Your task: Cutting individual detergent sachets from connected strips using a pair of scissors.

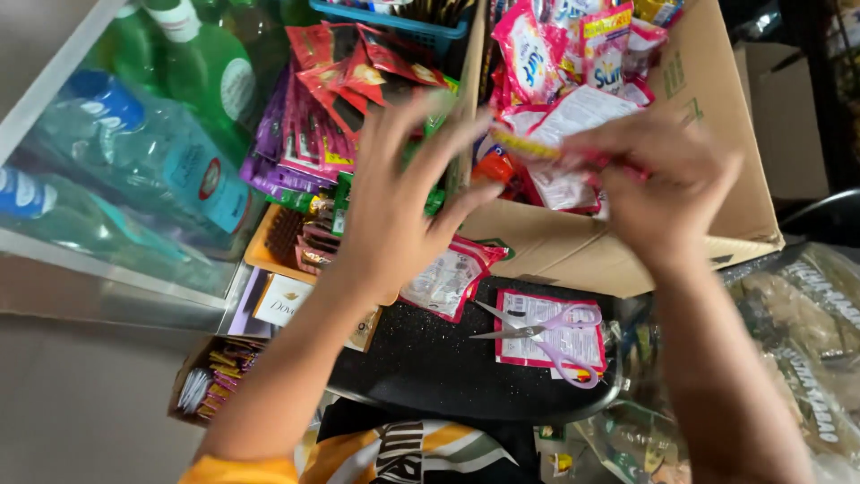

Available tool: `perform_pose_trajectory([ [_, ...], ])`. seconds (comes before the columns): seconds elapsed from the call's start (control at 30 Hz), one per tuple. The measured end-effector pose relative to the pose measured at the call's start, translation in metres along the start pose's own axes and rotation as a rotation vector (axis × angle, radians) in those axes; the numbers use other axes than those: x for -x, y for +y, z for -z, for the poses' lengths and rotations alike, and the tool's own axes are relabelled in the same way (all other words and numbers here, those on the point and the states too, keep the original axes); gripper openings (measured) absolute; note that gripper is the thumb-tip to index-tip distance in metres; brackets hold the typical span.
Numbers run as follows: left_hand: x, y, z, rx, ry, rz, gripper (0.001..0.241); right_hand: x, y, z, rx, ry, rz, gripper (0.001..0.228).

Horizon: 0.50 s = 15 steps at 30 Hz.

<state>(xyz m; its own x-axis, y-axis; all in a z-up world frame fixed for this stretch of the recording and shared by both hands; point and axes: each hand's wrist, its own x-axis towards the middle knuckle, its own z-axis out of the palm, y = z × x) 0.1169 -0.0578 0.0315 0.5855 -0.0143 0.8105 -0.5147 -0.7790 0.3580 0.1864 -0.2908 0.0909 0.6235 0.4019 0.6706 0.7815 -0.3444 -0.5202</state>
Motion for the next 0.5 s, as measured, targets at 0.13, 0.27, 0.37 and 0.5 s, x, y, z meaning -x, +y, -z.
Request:
perform_pose_trajectory([
  [0.13, -0.071, -0.005, -0.002, 0.062, 0.044, -0.257, 0.048, -0.033, 0.026, 0.03, 0.034, -0.031, 0.226, 0.023],
  [0.27, -0.124, -0.025, -0.03, 0.414, 0.088, -0.283, 0.027, -0.067, 0.038, 0.049, -0.216, 0.083, 0.016, 0.009],
  [0.37, -0.149, -0.039, -0.049, 0.55, 0.058, -0.256, 0.025, -0.085, 0.016, 0.051, -0.46, 0.077, 0.001, 0.01],
  [0.5, -0.171, -0.045, -0.053, 0.318, -0.067, -0.156, 0.031, -0.088, 0.028, 0.057, -0.478, 0.059, 0.025, 0.011],
])
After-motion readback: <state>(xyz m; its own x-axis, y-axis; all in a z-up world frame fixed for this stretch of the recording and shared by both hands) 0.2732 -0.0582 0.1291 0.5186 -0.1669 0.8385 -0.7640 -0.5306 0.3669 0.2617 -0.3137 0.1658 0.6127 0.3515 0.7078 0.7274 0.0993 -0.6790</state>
